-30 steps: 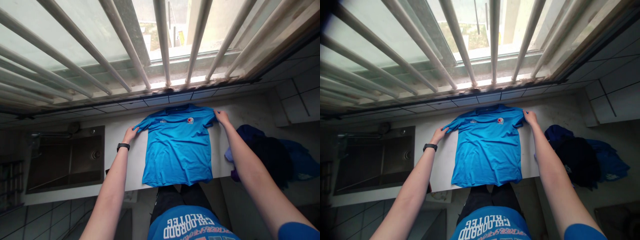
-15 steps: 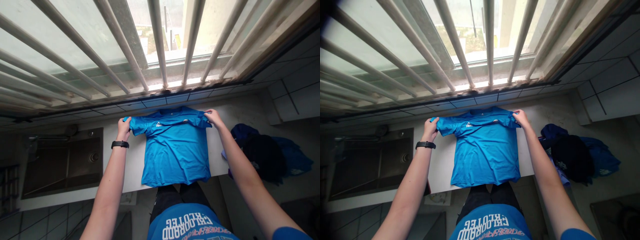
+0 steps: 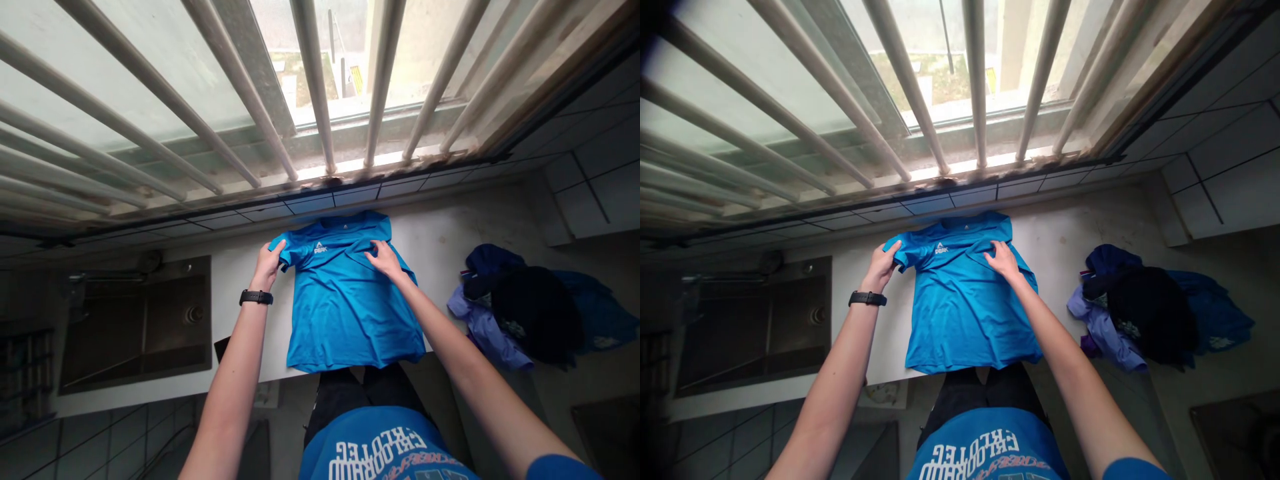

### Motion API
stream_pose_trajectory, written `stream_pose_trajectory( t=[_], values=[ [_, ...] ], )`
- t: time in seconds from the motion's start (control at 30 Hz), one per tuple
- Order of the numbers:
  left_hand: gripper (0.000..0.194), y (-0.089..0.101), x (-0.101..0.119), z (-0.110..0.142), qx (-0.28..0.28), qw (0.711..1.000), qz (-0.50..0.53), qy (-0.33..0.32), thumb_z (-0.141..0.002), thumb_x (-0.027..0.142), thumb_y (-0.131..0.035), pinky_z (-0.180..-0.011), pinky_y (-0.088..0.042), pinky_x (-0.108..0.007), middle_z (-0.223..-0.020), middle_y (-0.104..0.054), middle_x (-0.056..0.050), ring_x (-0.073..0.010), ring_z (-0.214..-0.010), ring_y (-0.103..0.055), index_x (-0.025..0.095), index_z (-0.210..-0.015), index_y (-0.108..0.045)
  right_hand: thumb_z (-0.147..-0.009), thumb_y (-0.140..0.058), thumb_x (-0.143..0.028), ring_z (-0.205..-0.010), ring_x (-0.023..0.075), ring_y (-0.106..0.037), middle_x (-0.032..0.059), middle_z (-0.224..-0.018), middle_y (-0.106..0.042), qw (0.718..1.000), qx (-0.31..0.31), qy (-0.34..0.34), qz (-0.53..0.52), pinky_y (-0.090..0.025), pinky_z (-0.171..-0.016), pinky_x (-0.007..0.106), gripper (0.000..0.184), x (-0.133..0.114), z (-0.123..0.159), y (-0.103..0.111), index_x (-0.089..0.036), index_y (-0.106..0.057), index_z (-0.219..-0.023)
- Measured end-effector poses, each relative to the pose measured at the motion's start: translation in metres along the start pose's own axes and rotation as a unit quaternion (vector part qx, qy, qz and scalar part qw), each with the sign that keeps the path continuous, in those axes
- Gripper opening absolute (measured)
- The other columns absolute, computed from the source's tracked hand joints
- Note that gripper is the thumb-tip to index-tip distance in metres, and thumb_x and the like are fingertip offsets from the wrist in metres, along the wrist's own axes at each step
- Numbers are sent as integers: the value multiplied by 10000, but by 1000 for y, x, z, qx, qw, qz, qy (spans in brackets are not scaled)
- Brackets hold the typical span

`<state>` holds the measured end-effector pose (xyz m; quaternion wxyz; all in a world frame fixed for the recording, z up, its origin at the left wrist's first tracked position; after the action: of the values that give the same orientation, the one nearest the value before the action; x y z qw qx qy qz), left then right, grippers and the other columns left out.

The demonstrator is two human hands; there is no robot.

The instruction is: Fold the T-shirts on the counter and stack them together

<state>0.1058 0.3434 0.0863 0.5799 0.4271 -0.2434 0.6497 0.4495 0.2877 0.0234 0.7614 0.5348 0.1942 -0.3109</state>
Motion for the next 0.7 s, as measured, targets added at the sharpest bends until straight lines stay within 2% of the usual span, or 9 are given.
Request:
stream_pose_trajectory(
  t=[0.1, 0.17, 0.23, 0.3, 0.4, 0.47, 0.53, 0.6, 0.7],
  values=[
    [289, 0, -12, 0, -1, 1000, -15, 7, -741, 368, -804, -702, -596, -294, -814, -720, -57, -179, -759, -707, 148, -878, -675, -832, -708, -551, -1183, 385, -572, 229, -1315, -582, 989, -36, -12, 143, -513, -923, 432, 705, 1, 8, -3, -120, -526, -1360],
    [240, 1, -21, -1, 4, 1000, -19, 14, -749, 329, -798, -734, -609, -307, -848, -741, -80, -199, -804, -720, 146, -859, -690, -900, -654, -487, -1161, 375, -578, 232, -1302, -592, 978, -57, 10, 198, -504, -891, 404, 549, -2, 13, -8, -133, -558, -1309],
    [166, 5, -28, -4, 33, 999, -19, 24, -800, 284, -748, -778, -613, -313, -905, -754, -98, -207, -861, -729, 149, -879, -691, -1003, -482, -358, -1112, 331, -606, 216, -1244, -633, 976, -59, 31, 206, -483, -887, 370, 328, -4, 15, -11, -152, -605, -1227],
    [134, 16, -35, -8, 80, 996, -10, 25, -871, 259, -668, -824, -610, -310, -1007, -754, -117, -200, -933, -733, 160, -961, -677, -1039, -339, -283, -1062, 296, -631, 195, -1169, -673, 985, -25, 21, 170, -465, -886, 344, 336, -2, 14, -6, -162, -635, -1144],
    [201, 39, -40, -20, 139, 990, -15, 7, -946, 283, -573, -860, -603, -306, -1149, -722, -149, -193, -1015, -726, 172, -1107, -618, -1037, -312, -322, -1027, 275, -648, 160, -1108, -706, 993, 77, -54, 73, -463, -871, 318, 367, 18, 4, 14, -184, -649, -1085],
    [245, 56, -41, -28, 187, 978, -91, -17, -982, 325, -509, -874, -595, -297, -1185, -701, -162, -190, -1042, -718, 166, -1156, -576, -1014, -311, -316, -1005, 270, -656, 148, -1079, -715, 977, 151, -150, 14, -479, -852, 315, 371, 41, -4, 34, -190, -653, -1082],
    [281, 71, -41, -35, 234, 952, -194, -38, -999, 354, -459, -922, -574, -303, -1204, -686, -166, -198, -1089, -699, 150, -1171, -551, -979, -306, -276, -977, 280, -660, 156, -1031, -715, 948, 203, -243, -13, -501, -824, 335, 384, 67, -11, 54, -172, -652, -1108],
    [305, 81, -42, -39, 251, 929, -267, -41, -991, 364, -457, -978, -550, -345, -1210, -678, -172, -233, -1133, -677, 134, -1172, -545, -935, -351, -247, -922, 298, -667, 158, -945, -708, 931, 217, -291, -17, -522, -785, 365, 372, 89, -15, 71, -145, -654, -1124],
    [313, 88, -45, -45, 211, 920, -329, -16, -930, 331, -528, -970, -546, -439, -1152, -691, -198, -316, -1117, -678, 111, -1149, -569, -868, -450, -204, -884, 307, -675, 162, -923, -697, 927, 213, -309, -16, -542, -783, 401, 360, 106, -18, 86, -120, -650, -1156]
  ],
)
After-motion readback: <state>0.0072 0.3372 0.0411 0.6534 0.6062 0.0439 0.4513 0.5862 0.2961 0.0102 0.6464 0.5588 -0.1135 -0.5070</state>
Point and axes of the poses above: each hand's wrist, its own z-axis away from the middle knuckle, its own y-axis out of the back of the hand, x = y × z, the point moved 1 cm from there along -z, towards the middle knuckle
